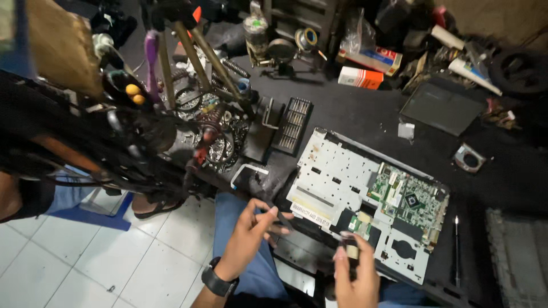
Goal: The person works on a disassembled laptop placed on their lap, using a screwdriver to remove screws from the motherboard area. They then handle a small fan component, placing it onto the motherboard and adjusting its position with their hands.
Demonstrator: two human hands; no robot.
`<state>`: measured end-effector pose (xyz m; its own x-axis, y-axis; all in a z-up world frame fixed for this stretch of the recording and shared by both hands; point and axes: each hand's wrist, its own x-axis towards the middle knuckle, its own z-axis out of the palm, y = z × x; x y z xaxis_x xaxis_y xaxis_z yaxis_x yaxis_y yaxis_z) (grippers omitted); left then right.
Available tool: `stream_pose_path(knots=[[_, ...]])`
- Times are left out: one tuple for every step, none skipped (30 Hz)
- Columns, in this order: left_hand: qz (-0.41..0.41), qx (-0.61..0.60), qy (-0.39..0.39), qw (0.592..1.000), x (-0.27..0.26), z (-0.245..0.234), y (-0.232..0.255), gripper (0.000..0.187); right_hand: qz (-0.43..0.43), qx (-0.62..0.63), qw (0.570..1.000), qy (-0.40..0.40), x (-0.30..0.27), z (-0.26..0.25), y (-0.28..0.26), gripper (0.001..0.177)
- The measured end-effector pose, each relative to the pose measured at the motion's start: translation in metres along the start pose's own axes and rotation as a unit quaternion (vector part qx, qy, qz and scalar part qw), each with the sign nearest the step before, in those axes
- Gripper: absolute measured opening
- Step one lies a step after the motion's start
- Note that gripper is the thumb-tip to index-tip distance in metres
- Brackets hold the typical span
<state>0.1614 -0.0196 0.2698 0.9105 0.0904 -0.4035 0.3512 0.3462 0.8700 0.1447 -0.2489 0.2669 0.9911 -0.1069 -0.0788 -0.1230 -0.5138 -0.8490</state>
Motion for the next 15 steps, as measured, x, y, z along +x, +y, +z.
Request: stream_pose_path(knots=[[0.005, -0.002, -0.002, 1.0, -0.001, 0.002, 0.001, 0.023, -0.005, -0.001, 1.0, 0.003, 0.006, 0.005, 0.002, 0.037], [-0.005, -0.017, 0.007, 1.0, -0.002, 0.004, 0.0, 0.023, -0.044, -0.022, 0.999, -0.006, 0.011, 0.011, 0.005, 0.029], [-0.014, -0.031, 0.017, 0.999, -0.003, 0.006, -0.002, 0.023, -0.083, -0.043, 0.996, -0.015, 0.016, 0.017, 0.009, 0.024], [-0.018, -0.035, 0.015, 0.999, -0.003, 0.007, -0.004, 0.023, -0.08, -0.048, 0.995, -0.016, 0.016, 0.018, 0.003, 0.024], [0.008, -0.043, 0.006, 0.999, -0.002, 0.009, -0.007, 0.023, -0.084, -0.05, 0.994, -0.042, 0.018, 0.02, -0.003, 0.026], [0.034, -0.05, -0.001, 0.998, -0.002, 0.01, -0.011, 0.023, -0.088, -0.05, 0.992, -0.071, 0.02, 0.023, -0.008, 0.037], [0.03, -0.054, 0.0, 0.998, -0.001, 0.011, -0.009, 0.023, -0.086, -0.055, 0.992, -0.073, 0.024, 0.027, -0.011, 0.037], [0.019, -0.066, 0.009, 0.998, -0.002, 0.013, -0.008, 0.025, -0.12, -0.103, 0.983, -0.09, 0.026, 0.029, -0.014, 0.035], [0.007, -0.079, 0.018, 0.997, -0.004, 0.014, -0.007, 0.026, -0.155, -0.151, 0.97, -0.108, 0.027, 0.032, -0.018, 0.042], [0.004, -0.083, 0.02, 0.996, -0.005, 0.013, -0.013, 0.026, -0.153, -0.154, 0.97, -0.112, 0.026, 0.034, -0.02, 0.042], [0.003, -0.079, 0.017, 0.997, -0.007, 0.013, -0.018, 0.025, -0.152, -0.205, 0.959, -0.12, 0.026, 0.035, -0.023, 0.037], [0.008, -0.073, 0.012, 0.997, -0.004, 0.011, -0.02, 0.025, -0.153, -0.253, 0.947, -0.122, 0.029, 0.039, -0.028, 0.034], [0.009, -0.074, 0.012, 0.997, -0.001, 0.01, -0.021, 0.025, -0.155, -0.254, 0.947, -0.122, 0.032, 0.042, -0.019, 0.034], [0.023, -0.084, -0.002, 0.996, 0.0, 0.01, -0.024, 0.024, -0.178, -0.263, 0.942, -0.107, 0.032, 0.043, -0.011, 0.033], [0.037, -0.094, -0.016, 0.995, 0.001, 0.01, -0.026, 0.023, -0.201, -0.273, 0.936, -0.093, 0.033, 0.044, -0.002, 0.036]])
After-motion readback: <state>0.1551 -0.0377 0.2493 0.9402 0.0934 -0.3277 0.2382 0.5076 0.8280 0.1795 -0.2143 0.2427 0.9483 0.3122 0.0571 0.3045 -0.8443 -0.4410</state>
